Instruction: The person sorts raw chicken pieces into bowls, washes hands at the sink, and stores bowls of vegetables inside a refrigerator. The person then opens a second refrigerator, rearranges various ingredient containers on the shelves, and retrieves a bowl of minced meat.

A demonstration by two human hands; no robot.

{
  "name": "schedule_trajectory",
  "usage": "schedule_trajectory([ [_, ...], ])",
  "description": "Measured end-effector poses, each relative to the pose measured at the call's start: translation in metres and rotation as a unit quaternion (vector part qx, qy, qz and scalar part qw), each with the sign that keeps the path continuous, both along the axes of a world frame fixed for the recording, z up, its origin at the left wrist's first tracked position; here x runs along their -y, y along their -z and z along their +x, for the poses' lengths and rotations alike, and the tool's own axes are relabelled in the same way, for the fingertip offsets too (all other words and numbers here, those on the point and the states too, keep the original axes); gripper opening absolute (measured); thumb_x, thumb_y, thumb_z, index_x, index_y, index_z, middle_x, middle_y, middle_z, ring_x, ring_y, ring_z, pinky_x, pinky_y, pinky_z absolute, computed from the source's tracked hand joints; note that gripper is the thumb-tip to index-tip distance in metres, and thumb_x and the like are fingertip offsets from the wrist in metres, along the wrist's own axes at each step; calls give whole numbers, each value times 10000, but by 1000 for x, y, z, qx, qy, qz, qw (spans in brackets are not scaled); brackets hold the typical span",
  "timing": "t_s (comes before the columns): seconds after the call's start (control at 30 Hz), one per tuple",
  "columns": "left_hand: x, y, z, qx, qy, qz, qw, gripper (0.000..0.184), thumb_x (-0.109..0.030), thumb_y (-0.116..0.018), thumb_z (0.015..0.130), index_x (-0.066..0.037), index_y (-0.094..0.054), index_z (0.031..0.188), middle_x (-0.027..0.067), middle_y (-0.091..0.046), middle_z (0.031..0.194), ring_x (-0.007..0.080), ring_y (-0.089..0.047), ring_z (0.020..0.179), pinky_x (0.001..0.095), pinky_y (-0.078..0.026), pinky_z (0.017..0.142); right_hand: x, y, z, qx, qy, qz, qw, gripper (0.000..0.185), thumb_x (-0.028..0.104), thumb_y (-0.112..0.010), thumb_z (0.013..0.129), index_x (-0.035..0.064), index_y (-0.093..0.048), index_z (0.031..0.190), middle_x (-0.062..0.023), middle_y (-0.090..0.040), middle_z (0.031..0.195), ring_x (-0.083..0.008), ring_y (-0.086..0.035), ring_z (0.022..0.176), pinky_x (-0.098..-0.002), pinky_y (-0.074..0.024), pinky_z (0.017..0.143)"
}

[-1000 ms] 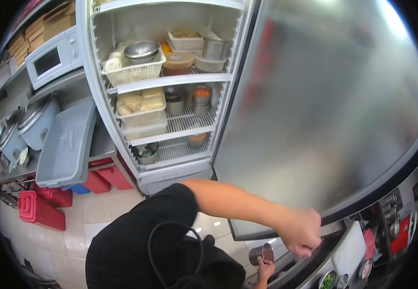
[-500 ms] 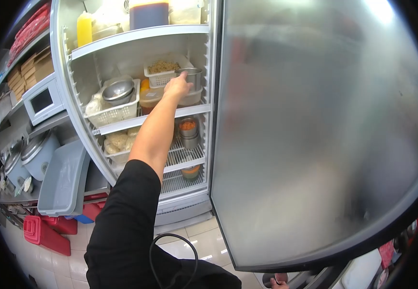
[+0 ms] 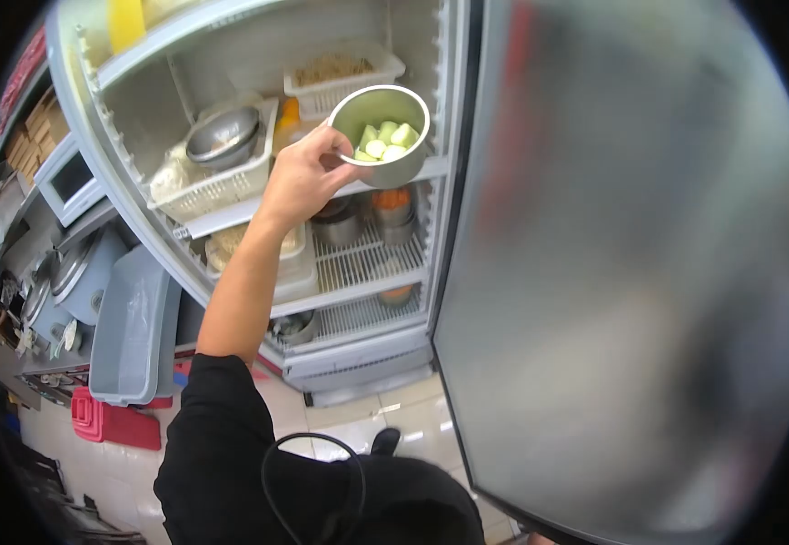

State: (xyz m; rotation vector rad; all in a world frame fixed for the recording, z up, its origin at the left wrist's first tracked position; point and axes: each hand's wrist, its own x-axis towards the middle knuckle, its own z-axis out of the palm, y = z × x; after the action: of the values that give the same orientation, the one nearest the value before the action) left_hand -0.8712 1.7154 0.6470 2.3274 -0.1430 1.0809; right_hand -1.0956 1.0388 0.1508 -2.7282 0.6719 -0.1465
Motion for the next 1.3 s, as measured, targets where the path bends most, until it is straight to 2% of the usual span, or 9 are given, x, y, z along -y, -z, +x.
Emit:
schedule_trajectory([
  [0.13,-16,63,-28,-183,21,-49,982,370,-326,-818,744,-48,-620,886,139,-664,764,258,-672,725,331,-517,666,-10,19,-15,234,-110,-85,962,303,249,-782,732,-36,-688,770,-125,-693,716,-269,-612,644,-357,-493,703],
  [0.2,-28,90,-18,-262,-32,-17,965,431,-424,-790,756,-57,-633,917,164,-683,792,305,-676,748,379,-519,697,15,78,-42,209,-54,-15,976,300,228,-785,714,-50,-681,760,-128,-692,725,-240,-616,648,-373,-488,668],
  [0.3,-56,135,27,-304,-103,-14,947,455,-460,-764,773,-57,-642,945,188,-690,845,348,-673,810,422,-517,734,-7,56,-52,-1,101,110,989,332,252,-802,695,-48,-682,768,-131,-683,718,-208,-609,651,-386,-480,644],
  [0.33,-66,147,45,-299,-126,-32,945,467,-481,-736,792,-55,-644,960,191,-691,847,364,-671,849,428,-506,782,-32,16,-45,-74,144,215,963,406,257,-832,707,-46,-698,941,-183,-719,941,-299,-675,881,-388,-501,835],
  [0.43,-103,186,114,-238,-200,30,950,466,-466,-621,884,-51,-635,1094,218,-658,1097,363,-627,1035,434,-476,885,-70,-8,-41,-61,195,146,968,457,369,-854,670,-43,-663,717,-161,-688,726,-278,-635,664,-418,-495,668],
  [0.57,-146,244,210,-190,-201,91,957,433,-363,-542,950,-83,-584,1278,185,-613,1248,375,-542,1196,440,-429,1007,-81,-10,-54,-63,191,108,973,568,501,-834,644,-35,-650,680,-184,-645,640,-310,-631,640,-446,-495,661],
  [1.07,-115,225,194,-174,-112,71,976,687,-434,-712,834,-25,-498,1343,206,-635,1209,349,-606,1123,412,-449,980,-127,-32,-84,-108,227,111,962,612,549,-810,678,-39,-642,687,-167,-634,635,-278,-631,637,-427,-494,667],
  [1.2,-89,203,139,-340,-147,-145,918,787,-419,-703,836,20,-390,1409,232,-595,1270,323,-591,1170,398,-439,998,-131,-43,-65,-137,235,110,956,555,479,-838,663,-43,-655,713,-176,-663,706,-273,-634,682,-417,-497,693],
  [1.3,-84,266,106,-222,-128,-156,954,740,-409,-695,845,15,-431,1390,222,-587,1287,317,-595,1169,388,-446,995,-117,-53,-55,-130,222,116,959,523,434,-855,656,-49,-664,720,-183,-681,726,-286,-639,688,-417,-496,694],
])
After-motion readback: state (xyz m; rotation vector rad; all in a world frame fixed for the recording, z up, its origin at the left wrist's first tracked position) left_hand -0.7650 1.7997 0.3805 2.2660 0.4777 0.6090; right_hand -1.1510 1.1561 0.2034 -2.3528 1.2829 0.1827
